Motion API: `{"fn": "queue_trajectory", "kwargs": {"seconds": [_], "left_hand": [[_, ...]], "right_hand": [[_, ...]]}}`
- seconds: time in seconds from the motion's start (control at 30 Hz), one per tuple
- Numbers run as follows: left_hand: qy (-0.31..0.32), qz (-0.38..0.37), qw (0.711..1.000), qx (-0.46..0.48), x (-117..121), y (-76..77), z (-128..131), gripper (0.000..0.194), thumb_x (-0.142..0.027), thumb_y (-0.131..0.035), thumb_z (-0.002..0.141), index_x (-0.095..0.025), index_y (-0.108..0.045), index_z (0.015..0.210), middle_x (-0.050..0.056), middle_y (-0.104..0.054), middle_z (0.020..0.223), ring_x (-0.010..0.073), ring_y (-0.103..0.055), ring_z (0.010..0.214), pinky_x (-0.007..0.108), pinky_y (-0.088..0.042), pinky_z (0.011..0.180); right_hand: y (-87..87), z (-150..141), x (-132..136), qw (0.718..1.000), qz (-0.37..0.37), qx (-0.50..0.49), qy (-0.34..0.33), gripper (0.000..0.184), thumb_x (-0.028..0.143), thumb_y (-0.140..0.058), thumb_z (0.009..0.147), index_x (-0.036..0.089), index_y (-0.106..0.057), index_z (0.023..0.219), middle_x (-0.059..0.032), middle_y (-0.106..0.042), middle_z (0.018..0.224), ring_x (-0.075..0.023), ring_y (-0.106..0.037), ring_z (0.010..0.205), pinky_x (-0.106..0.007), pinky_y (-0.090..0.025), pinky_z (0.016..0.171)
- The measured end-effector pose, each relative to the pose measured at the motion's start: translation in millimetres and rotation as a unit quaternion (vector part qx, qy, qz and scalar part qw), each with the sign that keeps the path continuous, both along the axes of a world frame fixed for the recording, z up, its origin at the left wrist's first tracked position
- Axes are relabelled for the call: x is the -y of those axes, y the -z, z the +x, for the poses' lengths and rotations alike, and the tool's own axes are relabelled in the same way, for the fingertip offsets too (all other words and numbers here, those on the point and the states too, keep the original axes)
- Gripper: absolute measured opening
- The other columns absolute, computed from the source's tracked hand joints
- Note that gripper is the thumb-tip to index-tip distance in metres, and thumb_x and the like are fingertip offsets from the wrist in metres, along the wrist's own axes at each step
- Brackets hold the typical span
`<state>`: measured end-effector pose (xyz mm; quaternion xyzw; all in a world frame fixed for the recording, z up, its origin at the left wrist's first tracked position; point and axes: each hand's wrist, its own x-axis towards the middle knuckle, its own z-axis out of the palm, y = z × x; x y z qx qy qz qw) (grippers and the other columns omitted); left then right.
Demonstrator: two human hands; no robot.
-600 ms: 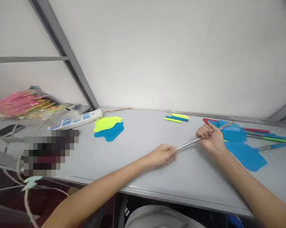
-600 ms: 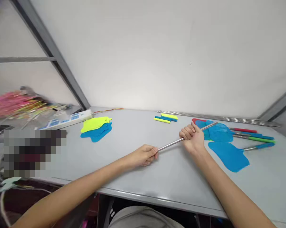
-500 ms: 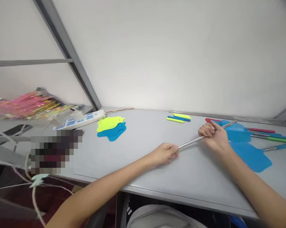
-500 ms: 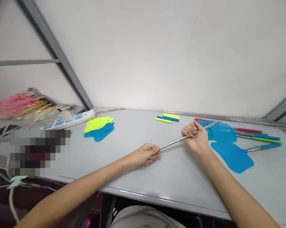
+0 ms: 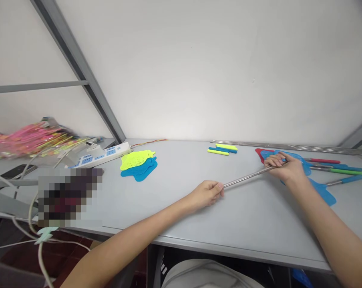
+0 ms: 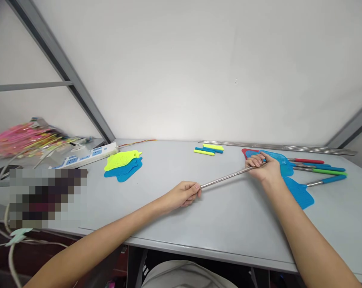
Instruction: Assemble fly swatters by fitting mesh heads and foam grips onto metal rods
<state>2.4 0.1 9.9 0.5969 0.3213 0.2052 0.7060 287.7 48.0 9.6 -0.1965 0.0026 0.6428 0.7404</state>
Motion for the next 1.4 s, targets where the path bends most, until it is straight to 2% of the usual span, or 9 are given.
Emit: {"fn": "queue_trajectory", "kwargs": {"seconds": [0.1, 0.3, 0.53, 0.83, 0.97, 1.07, 1.23, 1.3, 1.4], "left_hand": [[0.003, 0.003, 1.0, -0.002, 1.4, -0.9, 0.6, 0.037, -0.049, -0.042, 0.08, -0.016, -0.041, 0.065, -0.01, -0.021, 0.047, 0.004, -0.016, 0.04, 0.02, -0.012, 0.038], [0.011, 0.01, 1.0, -0.005, 1.7, -0.2, 0.0, 0.04, -0.052, -0.045, 0.077, -0.017, -0.035, 0.06, -0.009, -0.025, 0.05, 0.0042, -0.018, 0.042, 0.019, -0.014, 0.039], [0.013, 0.032, 0.999, -0.015, 0.7, 3.1, 0.8, 0.04, -0.053, -0.04, 0.078, -0.018, -0.034, 0.061, -0.009, -0.025, 0.05, 0.0049, -0.019, 0.042, 0.02, -0.015, 0.04], [0.016, 0.095, 0.993, -0.067, 0.7, 14.8, -1.8, 0.044, -0.056, -0.034, 0.08, -0.018, -0.036, 0.059, -0.008, -0.025, 0.047, 0.0065, -0.02, 0.043, 0.022, -0.018, 0.043], [0.015, 0.117, 0.989, -0.091, 2.5, 12.3, -3.5, 0.044, -0.055, -0.033, 0.081, -0.017, -0.038, 0.06, -0.007, -0.03, 0.048, 0.0071, -0.025, 0.044, 0.022, -0.021, 0.045], [0.008, 0.129, 0.986, -0.102, 3.4, 12.0, -4.1, 0.042, -0.053, -0.032, 0.082, -0.018, -0.037, 0.059, -0.007, -0.03, 0.048, 0.0074, -0.025, 0.044, 0.022, -0.021, 0.045], [-0.013, 0.144, 0.983, -0.113, 3.5, 14.2, -4.0, 0.042, -0.05, -0.027, 0.084, -0.019, -0.034, 0.058, -0.008, -0.028, 0.045, 0.0077, -0.024, 0.043, 0.022, -0.021, 0.045], [-0.02, 0.15, 0.982, -0.115, 3.5, 14.2, -3.9, 0.041, -0.049, -0.026, 0.084, -0.019, -0.034, 0.058, -0.008, -0.028, 0.045, 0.0078, -0.024, 0.043, 0.022, -0.021, 0.045], [-0.026, 0.155, 0.981, -0.116, 3.7, 13.5, -4.3, 0.041, -0.049, -0.027, 0.084, -0.019, -0.034, 0.058, -0.007, -0.029, 0.045, 0.0079, -0.024, 0.043, 0.022, -0.021, 0.045]], "right_hand": [[3.2, 4.0, -3.4, 1.0, -0.02, -0.01, -0.01, 0.02, 0.027, -0.045, 0.086, 0.013, -0.053, 0.098, -0.003, -0.057, 0.086, -0.0097, -0.054, 0.064, -0.024, -0.047, 0.055], [5.7, 16.2, -8.8, 0.998, -0.053, -0.023, -0.01, 0.022, 0.026, -0.047, 0.085, 0.014, -0.052, 0.103, -0.0052, -0.056, 0.096, -0.0129, -0.056, 0.075, -0.029, -0.049, 0.063], [8.1, 25.9, -11.5, 0.997, -0.067, -0.031, 0.018, 0.024, 0.026, -0.047, 0.085, 0.015, -0.051, 0.105, -0.0061, -0.055, 0.1, -0.0145, -0.056, 0.08, -0.032, -0.049, 0.067], [9.9, 11.5, -6.9, 0.998, -0.043, -0.025, 0.032, 0.024, 0.026, -0.047, 0.085, 0.014, -0.051, 0.105, -0.0059, -0.055, 0.099, -0.0144, -0.056, 0.078, -0.031, -0.049, 0.065], [7.4, 6.4, -3.5, 0.999, -0.003, -0.016, 0.038, 0.021, 0.026, -0.047, 0.085, 0.014, -0.052, 0.102, -0.0049, -0.056, 0.095, -0.0123, -0.056, 0.073, -0.028, -0.049, 0.061], [5.5, 3.2, -1.2, 0.998, 0.036, -0.007, 0.042, 0.018, 0.026, -0.044, 0.086, 0.014, -0.054, 0.095, -0.0025, -0.057, 0.084, -0.0082, -0.054, 0.062, -0.022, -0.047, 0.053], [5.9, -4.7, 0.9, 0.995, 0.087, 0.007, 0.046, 0.022, 0.029, -0.042, 0.087, 0.012, -0.053, 0.078, 0.0059, -0.047, 0.057, -0.0022, -0.037, 0.038, -0.015, -0.033, 0.035], [5.8, -7.8, 1.8, 0.994, 0.099, 0.009, 0.047, 0.024, 0.029, -0.042, 0.087, 0.012, -0.051, 0.073, 0.0077, -0.042, 0.052, -0.0016, -0.031, 0.034, -0.014, -0.029, 0.032], [5.3, -10.8, 3.2, 0.993, 0.108, 0.007, 0.049, 0.025, 0.029, -0.042, 0.087, 0.012, -0.051, 0.071, 0.0082, -0.041, 0.05, -0.0015, -0.03, 0.034, -0.014, -0.028, 0.032]]}}
